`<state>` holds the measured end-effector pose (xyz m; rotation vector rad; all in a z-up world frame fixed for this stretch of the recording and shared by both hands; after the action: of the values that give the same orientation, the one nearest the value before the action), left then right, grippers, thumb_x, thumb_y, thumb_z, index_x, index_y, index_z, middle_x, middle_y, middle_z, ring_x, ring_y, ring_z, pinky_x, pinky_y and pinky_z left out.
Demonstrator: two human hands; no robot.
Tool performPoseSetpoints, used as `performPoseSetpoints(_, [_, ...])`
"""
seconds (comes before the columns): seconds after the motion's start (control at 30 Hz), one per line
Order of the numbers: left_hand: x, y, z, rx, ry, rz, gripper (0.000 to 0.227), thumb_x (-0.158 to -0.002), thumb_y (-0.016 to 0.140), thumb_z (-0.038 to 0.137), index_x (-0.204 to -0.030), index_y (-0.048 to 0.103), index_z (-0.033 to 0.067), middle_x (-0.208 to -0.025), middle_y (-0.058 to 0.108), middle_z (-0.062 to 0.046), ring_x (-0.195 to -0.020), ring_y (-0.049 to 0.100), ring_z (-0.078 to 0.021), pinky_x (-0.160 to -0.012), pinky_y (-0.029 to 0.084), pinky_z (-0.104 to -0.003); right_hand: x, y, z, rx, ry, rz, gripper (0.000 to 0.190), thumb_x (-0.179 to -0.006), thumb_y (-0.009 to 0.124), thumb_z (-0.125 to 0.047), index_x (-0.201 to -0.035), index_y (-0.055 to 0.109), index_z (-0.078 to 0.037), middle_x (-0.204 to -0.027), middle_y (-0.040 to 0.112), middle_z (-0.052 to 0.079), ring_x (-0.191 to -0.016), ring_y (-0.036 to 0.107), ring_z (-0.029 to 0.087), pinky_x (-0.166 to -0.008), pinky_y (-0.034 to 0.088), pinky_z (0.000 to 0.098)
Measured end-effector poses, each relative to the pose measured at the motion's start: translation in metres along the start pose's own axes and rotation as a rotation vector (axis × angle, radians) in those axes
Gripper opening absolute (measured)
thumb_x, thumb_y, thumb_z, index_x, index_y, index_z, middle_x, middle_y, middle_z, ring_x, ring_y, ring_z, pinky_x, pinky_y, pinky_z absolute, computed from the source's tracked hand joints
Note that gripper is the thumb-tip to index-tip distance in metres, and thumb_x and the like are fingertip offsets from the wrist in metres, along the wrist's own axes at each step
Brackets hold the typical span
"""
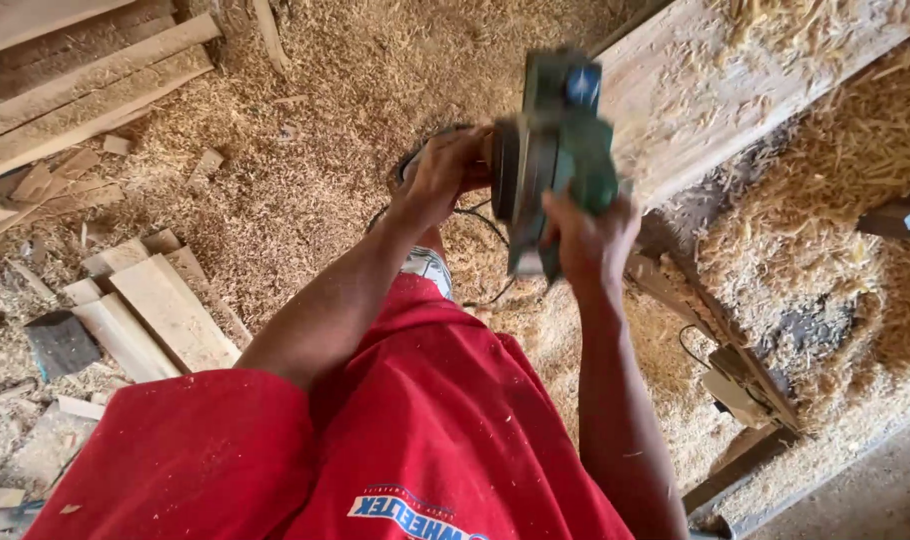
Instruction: Smoothing a wooden plank using an electric hand planer and repositioning it as needed
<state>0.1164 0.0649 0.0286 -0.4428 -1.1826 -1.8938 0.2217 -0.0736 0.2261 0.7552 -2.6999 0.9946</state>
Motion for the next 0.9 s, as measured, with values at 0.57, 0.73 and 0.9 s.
performPoseSetpoints(0.57, [0.028,0.024,0.031,-0.284,-0.063,-0.297,0.096,-0.083,0.028,0.076,-0.138,0.061,0.0049,-0.127,0.072,-0.024,-0.120,0.069,-0.0337,-0.113,0.048,-0.051,0.101,-0.017,0.063,0.064,0.240,-0.119,0.014,-0.071,0.074,-0.022,-0.076,0.069,-0.010,-0.050,0.058,0.002,-0.044,0.050,0.012,-0.040,0.042,0.0317])
performPoseSetpoints(0.73, [0.042,0.034,0.042,-0.325,0.067,-0.279,0.102,-0.087,0.019,0.073,-0.133,0.060,-0.0084,-0.130,0.068,-0.031,-0.125,0.066,-0.0405,-0.109,0.049,-0.053,0.024,0.003,0.001,-0.036,-0.050,-0.140,0.014,-0.076,0.075,-0.022,-0.075,0.067,-0.011,-0.049,0.058,-0.002,-0.038,0.053,0.010,-0.038,0.047,0.0281])
performPoseSetpoints(0.9, [0.061,0.033,0.008,-0.413,0.033,-0.008,0.084,-0.089,0.026,0.067,-0.131,0.059,0.0028,-0.124,0.074,-0.024,-0.103,0.079,-0.0319,-0.085,0.068,-0.036,0.021,-0.071,-0.028,-0.018,0.086,0.016,0.011,-0.080,0.078,-0.020,-0.083,0.074,-0.010,-0.061,0.066,0.000,-0.046,0.058,0.010,-0.043,0.049,0.0270])
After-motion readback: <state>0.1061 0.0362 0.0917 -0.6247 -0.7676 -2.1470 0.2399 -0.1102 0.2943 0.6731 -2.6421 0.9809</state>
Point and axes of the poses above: each hand's wrist, its own x-axis away from the middle knuckle, its own y-axis out of the palm, z = x × y, the point moved 9 cm from there along -x, towards the middle knuckle
